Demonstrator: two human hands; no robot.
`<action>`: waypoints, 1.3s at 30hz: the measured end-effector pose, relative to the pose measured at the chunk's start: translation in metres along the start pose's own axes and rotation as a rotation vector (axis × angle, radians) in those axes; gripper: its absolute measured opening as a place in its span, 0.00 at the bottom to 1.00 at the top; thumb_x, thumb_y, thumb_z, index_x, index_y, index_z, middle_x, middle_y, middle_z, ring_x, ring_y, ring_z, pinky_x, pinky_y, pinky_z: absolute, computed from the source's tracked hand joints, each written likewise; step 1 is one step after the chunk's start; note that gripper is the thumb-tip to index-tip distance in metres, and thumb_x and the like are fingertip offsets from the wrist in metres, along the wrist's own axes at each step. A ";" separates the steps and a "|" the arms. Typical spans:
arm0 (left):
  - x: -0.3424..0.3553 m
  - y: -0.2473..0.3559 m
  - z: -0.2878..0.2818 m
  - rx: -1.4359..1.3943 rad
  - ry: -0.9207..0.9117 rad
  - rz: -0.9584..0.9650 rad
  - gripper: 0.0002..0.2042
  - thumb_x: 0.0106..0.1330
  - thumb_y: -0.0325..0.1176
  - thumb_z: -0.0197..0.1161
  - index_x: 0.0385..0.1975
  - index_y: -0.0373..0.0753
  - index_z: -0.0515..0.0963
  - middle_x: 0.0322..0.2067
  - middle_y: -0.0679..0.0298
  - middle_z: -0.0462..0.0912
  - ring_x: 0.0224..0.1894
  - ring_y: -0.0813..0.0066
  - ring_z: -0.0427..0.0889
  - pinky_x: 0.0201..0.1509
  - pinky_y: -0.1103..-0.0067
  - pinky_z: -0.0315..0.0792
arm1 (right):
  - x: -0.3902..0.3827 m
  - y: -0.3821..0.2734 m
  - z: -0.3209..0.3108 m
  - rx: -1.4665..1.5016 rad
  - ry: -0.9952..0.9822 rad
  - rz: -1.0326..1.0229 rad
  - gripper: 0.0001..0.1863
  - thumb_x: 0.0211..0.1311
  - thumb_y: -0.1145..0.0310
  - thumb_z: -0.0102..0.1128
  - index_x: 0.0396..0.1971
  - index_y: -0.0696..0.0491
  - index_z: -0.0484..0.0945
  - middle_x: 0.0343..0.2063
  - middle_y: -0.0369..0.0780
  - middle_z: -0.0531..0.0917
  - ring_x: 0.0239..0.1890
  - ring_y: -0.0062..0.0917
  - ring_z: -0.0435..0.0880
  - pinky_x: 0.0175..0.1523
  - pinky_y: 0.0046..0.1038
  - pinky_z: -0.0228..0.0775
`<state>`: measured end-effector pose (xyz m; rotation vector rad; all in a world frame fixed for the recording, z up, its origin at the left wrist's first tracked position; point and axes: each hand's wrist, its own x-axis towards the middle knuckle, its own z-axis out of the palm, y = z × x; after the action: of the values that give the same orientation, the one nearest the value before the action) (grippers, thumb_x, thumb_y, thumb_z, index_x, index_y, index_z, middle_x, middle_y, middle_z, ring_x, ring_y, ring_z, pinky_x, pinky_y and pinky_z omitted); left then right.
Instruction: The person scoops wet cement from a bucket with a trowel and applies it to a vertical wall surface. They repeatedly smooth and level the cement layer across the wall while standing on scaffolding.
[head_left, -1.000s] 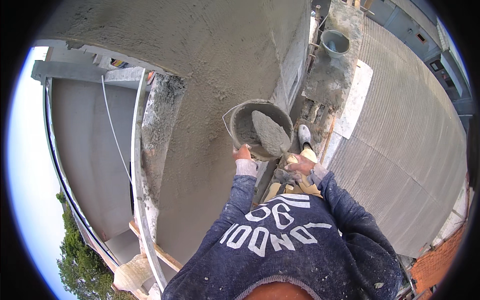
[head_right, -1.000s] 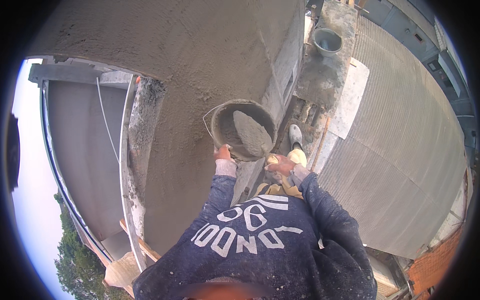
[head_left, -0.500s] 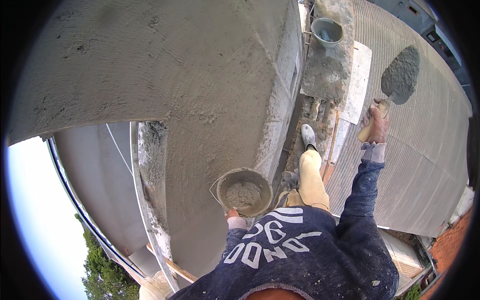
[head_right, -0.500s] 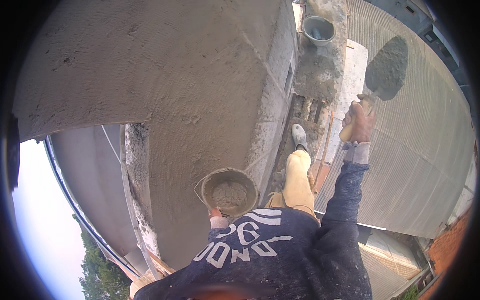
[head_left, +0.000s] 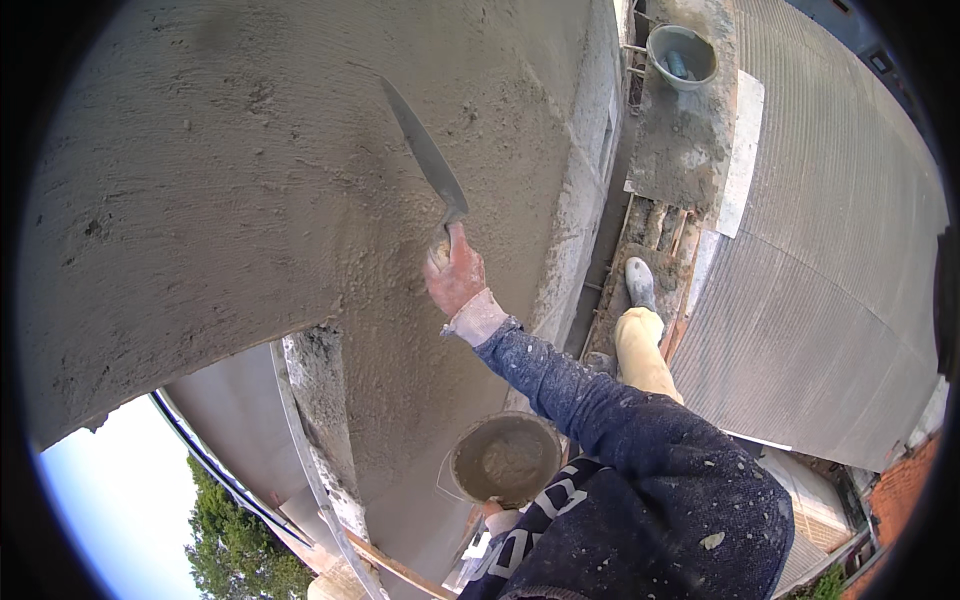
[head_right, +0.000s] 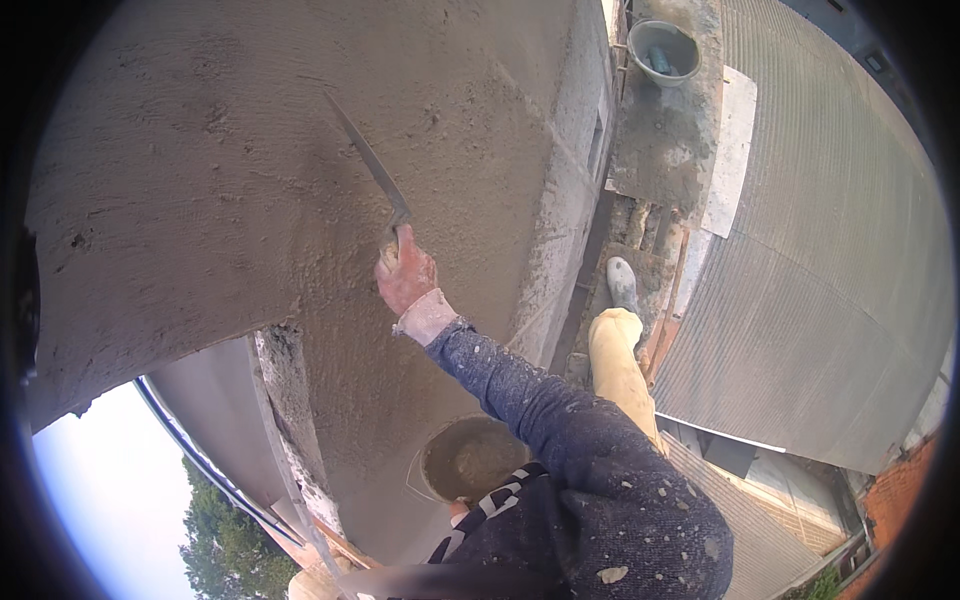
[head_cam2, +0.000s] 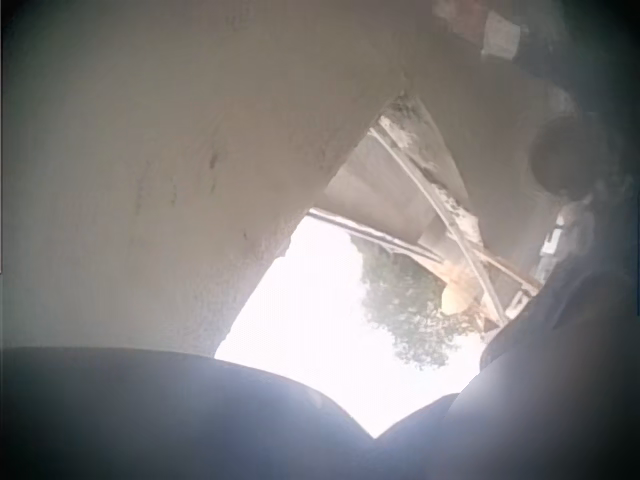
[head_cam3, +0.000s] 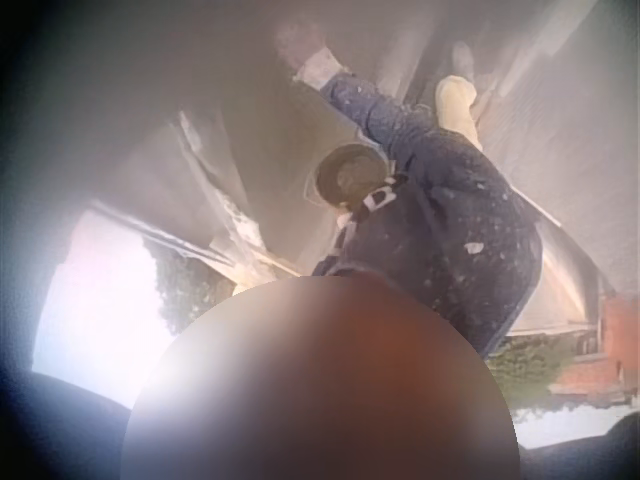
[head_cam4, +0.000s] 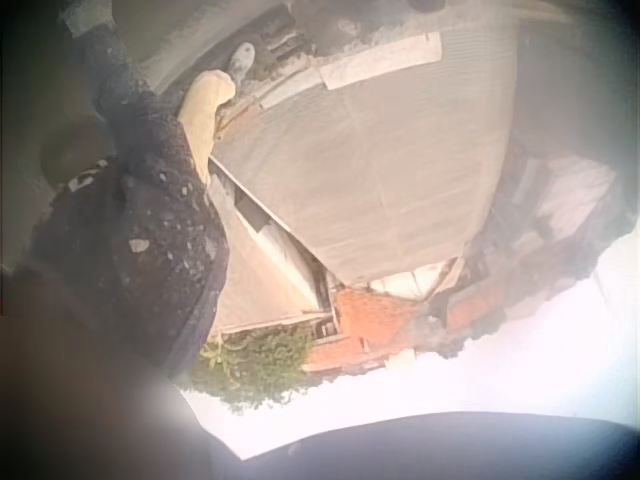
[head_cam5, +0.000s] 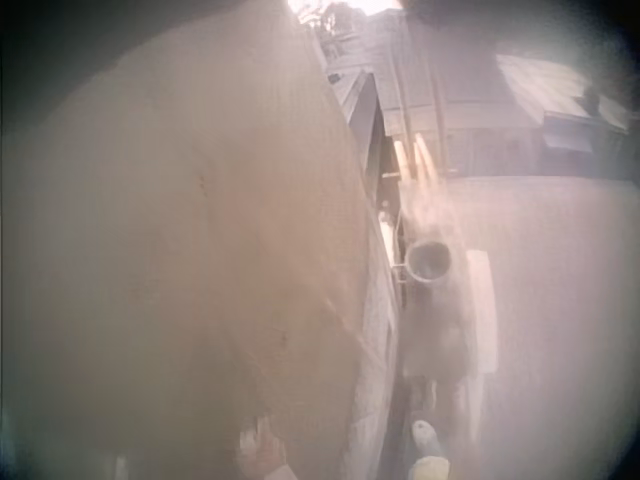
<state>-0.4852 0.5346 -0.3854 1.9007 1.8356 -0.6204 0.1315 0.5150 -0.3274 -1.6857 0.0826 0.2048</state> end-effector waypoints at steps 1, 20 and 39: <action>-0.008 0.009 0.001 -0.022 -0.011 0.000 0.12 0.62 0.35 0.50 0.37 0.44 0.81 0.36 0.53 0.83 0.39 0.54 0.82 0.41 0.62 0.76 | -0.008 -0.003 0.004 0.043 -0.002 0.051 0.27 0.52 0.68 0.58 0.52 0.54 0.62 0.30 0.54 0.79 0.36 0.51 0.80 0.41 0.44 0.71; -0.090 0.074 0.042 -0.233 -0.106 -0.109 0.12 0.59 0.35 0.51 0.36 0.39 0.80 0.33 0.51 0.83 0.35 0.55 0.82 0.40 0.63 0.76 | 0.257 0.194 -0.014 0.460 -0.072 0.568 0.15 0.50 0.70 0.59 0.38 0.53 0.67 0.24 0.42 0.77 0.18 0.29 0.77 0.21 0.35 0.72; 0.025 0.033 0.018 -0.143 0.023 0.090 0.13 0.56 0.35 0.51 0.34 0.34 0.78 0.29 0.50 0.83 0.31 0.56 0.82 0.38 0.64 0.75 | 0.020 -0.046 -0.311 0.808 0.354 -0.272 0.21 0.57 0.78 0.54 0.50 0.54 0.61 0.24 0.38 0.72 0.17 0.20 0.72 0.19 0.23 0.69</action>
<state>-0.4520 0.5425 -0.4149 1.8905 1.7476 -0.4273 0.1866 0.2145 -0.2508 -0.8941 0.1726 -0.3056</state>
